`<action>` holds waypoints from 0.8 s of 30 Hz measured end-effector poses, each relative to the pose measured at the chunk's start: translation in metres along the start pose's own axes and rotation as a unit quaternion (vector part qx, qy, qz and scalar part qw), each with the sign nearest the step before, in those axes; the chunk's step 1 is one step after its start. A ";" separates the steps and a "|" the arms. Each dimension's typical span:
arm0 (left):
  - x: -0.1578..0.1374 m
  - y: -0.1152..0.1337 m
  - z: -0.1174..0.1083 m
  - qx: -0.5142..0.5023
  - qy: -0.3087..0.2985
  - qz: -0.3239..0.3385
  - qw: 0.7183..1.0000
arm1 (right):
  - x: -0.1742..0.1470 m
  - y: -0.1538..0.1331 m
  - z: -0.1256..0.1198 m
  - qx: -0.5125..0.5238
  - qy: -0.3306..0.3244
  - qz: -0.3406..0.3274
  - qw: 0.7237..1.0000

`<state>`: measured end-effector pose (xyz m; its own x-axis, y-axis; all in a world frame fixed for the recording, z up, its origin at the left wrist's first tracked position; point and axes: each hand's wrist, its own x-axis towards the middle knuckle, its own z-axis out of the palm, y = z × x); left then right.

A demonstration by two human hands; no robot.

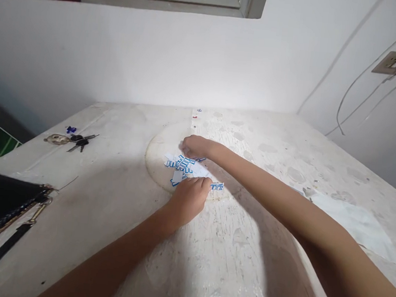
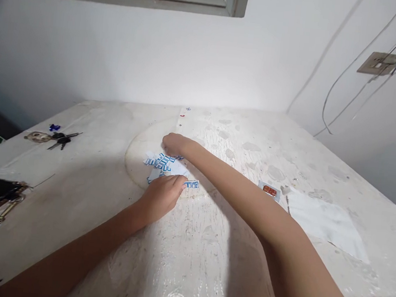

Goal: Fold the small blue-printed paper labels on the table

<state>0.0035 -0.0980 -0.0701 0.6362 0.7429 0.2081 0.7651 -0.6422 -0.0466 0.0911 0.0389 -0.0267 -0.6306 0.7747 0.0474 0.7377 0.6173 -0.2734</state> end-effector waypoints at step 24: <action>0.001 0.000 -0.007 -0.086 -0.006 -0.038 0.996 | -0.175 -0.023 0.034 0.562 0.167 0.186 0.789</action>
<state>0.0032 -0.0983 -0.0632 0.5791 0.7922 0.1926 0.7836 -0.6061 0.1369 0.1758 -0.1153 -0.0618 -0.1840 0.9822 -0.0383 0.0597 -0.0277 -0.9978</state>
